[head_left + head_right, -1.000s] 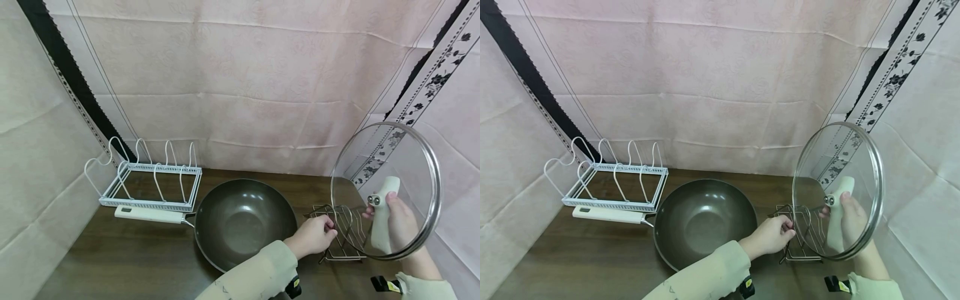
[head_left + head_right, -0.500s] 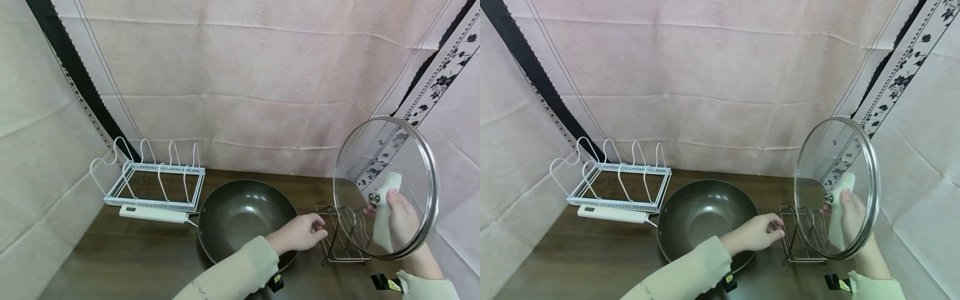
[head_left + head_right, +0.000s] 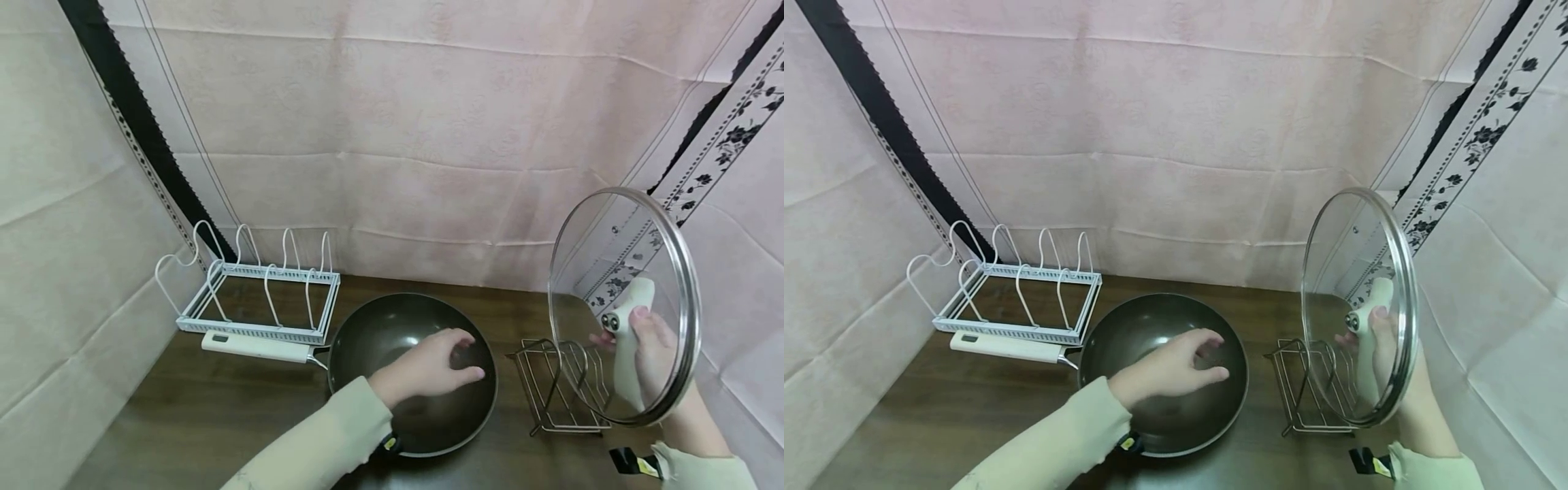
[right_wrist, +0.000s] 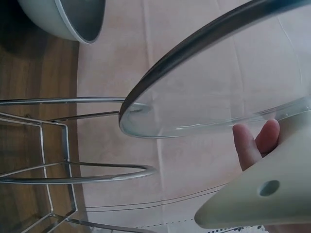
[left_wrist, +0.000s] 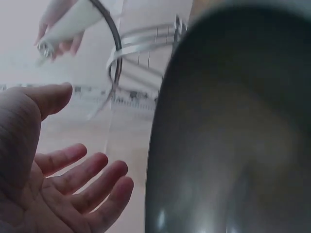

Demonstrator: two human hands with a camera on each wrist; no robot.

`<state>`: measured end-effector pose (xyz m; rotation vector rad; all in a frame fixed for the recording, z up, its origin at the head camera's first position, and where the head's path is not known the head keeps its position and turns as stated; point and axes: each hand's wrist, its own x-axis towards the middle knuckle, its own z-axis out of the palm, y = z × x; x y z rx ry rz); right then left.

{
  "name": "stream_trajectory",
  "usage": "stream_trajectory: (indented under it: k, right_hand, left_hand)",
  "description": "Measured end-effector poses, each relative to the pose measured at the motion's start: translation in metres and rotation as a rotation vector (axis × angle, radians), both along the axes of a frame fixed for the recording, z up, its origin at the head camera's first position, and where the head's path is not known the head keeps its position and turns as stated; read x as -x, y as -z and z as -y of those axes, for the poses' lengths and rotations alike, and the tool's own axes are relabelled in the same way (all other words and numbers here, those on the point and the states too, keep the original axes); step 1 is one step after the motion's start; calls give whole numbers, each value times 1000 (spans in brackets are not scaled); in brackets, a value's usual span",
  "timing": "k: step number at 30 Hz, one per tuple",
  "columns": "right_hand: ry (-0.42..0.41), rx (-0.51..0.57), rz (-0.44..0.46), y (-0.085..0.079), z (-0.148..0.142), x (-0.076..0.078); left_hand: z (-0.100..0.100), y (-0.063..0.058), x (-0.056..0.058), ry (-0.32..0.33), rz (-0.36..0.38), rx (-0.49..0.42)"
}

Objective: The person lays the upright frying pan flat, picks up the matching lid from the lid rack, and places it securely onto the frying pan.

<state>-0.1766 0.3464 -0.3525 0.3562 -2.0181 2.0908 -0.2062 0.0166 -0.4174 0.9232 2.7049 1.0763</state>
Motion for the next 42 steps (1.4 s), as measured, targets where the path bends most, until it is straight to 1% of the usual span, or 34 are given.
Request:
stream_trajectory:
  k: [3, 4, 6, 7, 10, 13, 14, 16, 18, 21, 24, 25, 28, 30, 34, 39, 42]
  right_hand:
    - [-2, -45, -67, -3, 4, -1]
    - [12, -99, -87, -5, 5, -2]
    - [46, -172, -108, -8, 6, -1]
    - [80, -247, -102, -8, 6, -2]
    - [114, -246, -49, -9, 6, -1]
    - [113, -187, -12, -7, 7, -1]
    - [93, -136, -19, -7, 9, 0]
    - [113, -203, -35, -8, 12, 0]
    - [164, -290, -86, -9, 17, 1]
    - [281, -444, -149, -11, 26, 4]
    - [342, -473, -190, -12, 35, 8]
    - [345, -474, -198, -12, 36, 9]
    - [352, -476, -222, -13, 40, 11]
    - [380, -525, -243, -12, 41, 12]
    - [387, -541, -258, -13, 45, 13]
    - [367, -541, -261, -16, 53, 12]
    - [352, -558, -271, -17, 57, 13]
  left_hand:
    - [26, 0, 1, -66, -52, 54]
    - [34, 0, 1, -87, -70, 70]
    - [49, 1, 1, -124, -114, 100]
    - [57, 2, 1, -140, -139, 108]
    - [79, 4, -1, -188, -199, 113]
    - [100, 5, -2, -245, -227, 105]
    - [106, 6, -2, -265, -231, 106]
    - [120, 7, -3, -302, -240, 107]
    - [132, 7, -3, -336, -250, 109]
    - [151, 9, -3, -383, -273, 115]
    - [169, 10, -4, -431, -295, 146]
    - [175, 11, -5, -444, -304, 163]
    - [189, 14, -6, -474, -324, 218]
    - [196, 16, -7, -480, -338, 247]
    - [205, 22, -9, -489, -348, 304]
    - [215, 28, -12, -515, -310, 365]
    - [220, 31, -14, -523, -308, 386]
